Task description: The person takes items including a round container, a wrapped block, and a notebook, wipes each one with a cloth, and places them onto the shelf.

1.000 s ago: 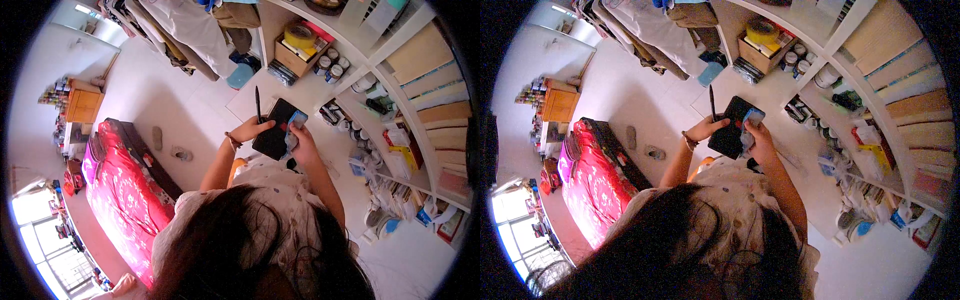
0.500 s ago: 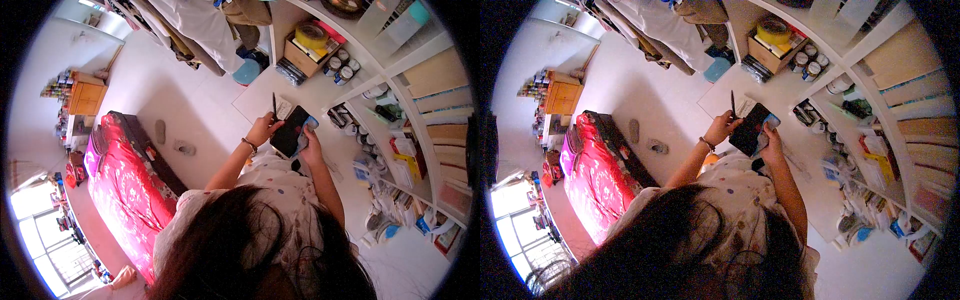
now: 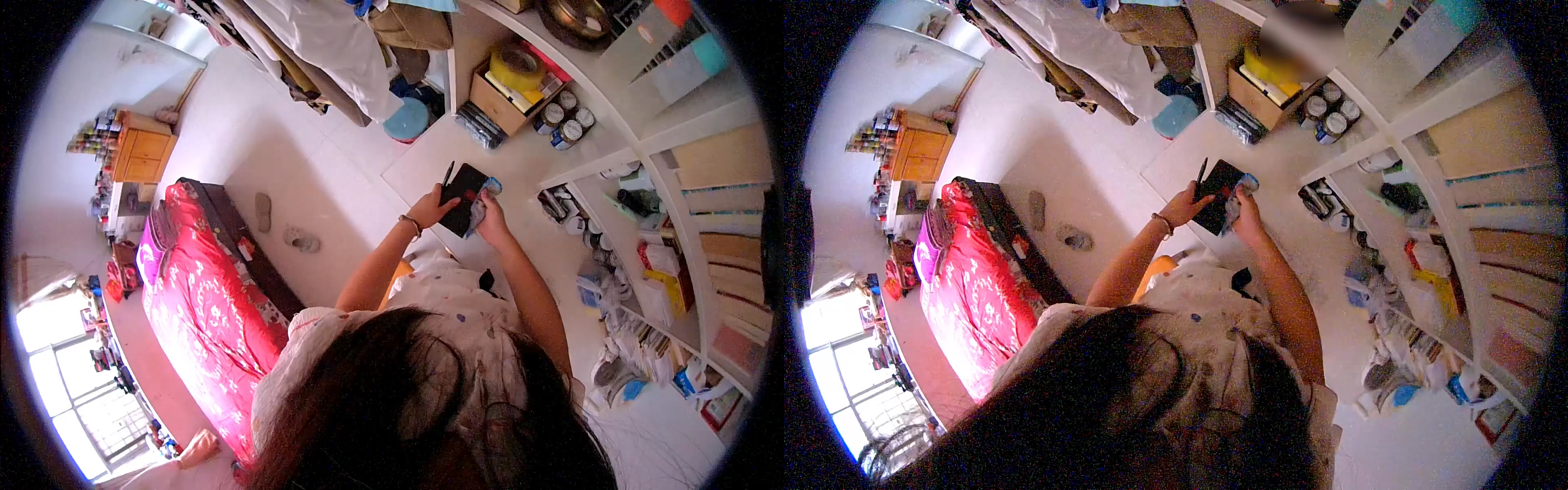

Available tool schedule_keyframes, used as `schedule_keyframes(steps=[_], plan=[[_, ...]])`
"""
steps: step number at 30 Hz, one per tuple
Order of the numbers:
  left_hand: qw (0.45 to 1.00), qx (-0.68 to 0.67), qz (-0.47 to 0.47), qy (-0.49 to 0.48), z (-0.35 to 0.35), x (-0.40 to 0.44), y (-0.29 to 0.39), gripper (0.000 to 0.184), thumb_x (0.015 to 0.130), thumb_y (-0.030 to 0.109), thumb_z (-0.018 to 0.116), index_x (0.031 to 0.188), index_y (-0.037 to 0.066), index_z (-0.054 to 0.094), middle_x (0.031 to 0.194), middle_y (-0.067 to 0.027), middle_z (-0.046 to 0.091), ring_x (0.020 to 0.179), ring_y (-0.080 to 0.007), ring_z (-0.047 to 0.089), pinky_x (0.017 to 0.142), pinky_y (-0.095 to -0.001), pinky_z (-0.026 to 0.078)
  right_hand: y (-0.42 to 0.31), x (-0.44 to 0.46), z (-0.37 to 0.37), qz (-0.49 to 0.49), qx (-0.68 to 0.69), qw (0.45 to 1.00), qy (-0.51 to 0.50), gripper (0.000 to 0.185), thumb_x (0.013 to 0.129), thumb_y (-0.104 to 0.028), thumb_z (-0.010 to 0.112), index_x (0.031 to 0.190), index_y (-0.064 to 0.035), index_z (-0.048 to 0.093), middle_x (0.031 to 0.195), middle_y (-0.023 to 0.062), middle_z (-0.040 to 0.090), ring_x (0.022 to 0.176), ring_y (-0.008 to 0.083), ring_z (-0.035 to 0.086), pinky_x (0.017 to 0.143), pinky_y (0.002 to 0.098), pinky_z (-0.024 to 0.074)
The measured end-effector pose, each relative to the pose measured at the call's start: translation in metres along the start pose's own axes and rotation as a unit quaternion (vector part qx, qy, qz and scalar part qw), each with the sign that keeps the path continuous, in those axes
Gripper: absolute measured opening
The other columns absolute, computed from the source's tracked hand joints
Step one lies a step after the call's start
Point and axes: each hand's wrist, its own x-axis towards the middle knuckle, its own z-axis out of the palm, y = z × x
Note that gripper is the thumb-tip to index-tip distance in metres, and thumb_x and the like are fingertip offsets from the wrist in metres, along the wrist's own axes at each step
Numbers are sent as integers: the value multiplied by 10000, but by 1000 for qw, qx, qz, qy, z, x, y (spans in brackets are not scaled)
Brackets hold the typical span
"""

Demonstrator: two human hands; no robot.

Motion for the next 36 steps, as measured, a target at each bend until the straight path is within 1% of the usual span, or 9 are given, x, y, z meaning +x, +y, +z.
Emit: schedule_keyframes(steps=[2, 4, 5, 14, 18, 22, 26, 28, 36], plan=[[999, 14, -21, 21, 3, 8, -9, 482, 880, 430, 498, 1018, -25, 424, 843, -263, 597, 810, -410, 586, 683, -434, 464, -5, 7, 6, 15, -36, 998, 43, 424, 886, -396, 506, 1141, -57, 499, 1053, 118, 592, 941, 260, 581, 805, 380, 460], [998, 29, -42, 41, 13, 17, -29, 501, 878, 447, 492, 1014, -30, 419, 838, -252, 598, 828, -402, 586, 702, -429, 471, -5, 22, -12, -72, -603, 779, 154, 439, 857, -413, 531, 1053, -21, 561, 954, 186, 610, 888, 328, 590, 777, 405, 458], [995, 64, -37, 65, 21, 21, -41, 499, 876, 446, 492, 1003, -31, 419, 848, -258, 598, 834, -409, 583, 712, -442, 472, -2, 25, -23, -112, -643, 732, 195, 421, 841, -396, 541, 946, 8, 595, 887, 230, 607, 851, 386, 578, 760, 445, 446], [948, 284, -67, 128, 36, 28, -44, 580, 838, 563, 443, 974, 6, 529, 1049, -194, 560, 847, -308, 619, 676, -419, 511, -146, -89, 92, -255, -633, 730, -20, 495, 809, -428, 601, 945, 43, 525, 761, 228, 601, 698, 397, 593, 609, 434, 461], [947, 294, -99, 85, 24, 21, -26, 590, 835, 591, 421, 933, 33, 583, 892, -147, 622, 842, -286, 620, 698, -402, 499, -255, -210, 222, -438, -710, 551, 8, 392, 813, -341, 627, 926, 21, 530, 744, 188, 601, 659, 355, 594, 592, 418, 464], [943, 297, -103, 111, 23, 21, -26, 621, 815, 613, 437, 927, 25, 601, 917, -142, 621, 846, -279, 615, 713, -408, 488, -341, -274, 306, -679, -665, 235, 204, 305, 774, -277, 678, 823, 3, 569, 763, 154, 601, 688, 330, 593, 612, 410, 464], [942, 299, -108, 105, 23, 22, -30, 643, 807, 621, 441, 939, 14, 606, 917, -142, 622, 850, -280, 611, 702, -415, 482, -427, -270, 379, -721, -639, 98, 248, 494, 771, -440, 647, 968, 11, 603, 938, 168, 622, 841, 318, 602, 766, 370, 460], [942, 295, -121, 107, 19, 16, -22, 638, 812, 615, 440, 939, 14, 611, 922, -147, 620, 864, -282, 607, 723, -417, 481, -459, -249, 396, -630, -721, 208, 199, 635, 739, -538, 624, 1067, 5, 592, 1006, 197, 611, 917, 335, 595, 820, 376, 454], [945, 259, -105, 168, 26, -4, -37, 543, 826, 519, 485, 936, -3, 586, 956, -179, 569, 920, -325, 569, 749, -430, 482, -441, -246, 399, -573, -755, 217, 234, 658, 702, -581, 625, 983, 14, 637, 898, 214, 630, 846, 361, 612, 765, 422, 488]])
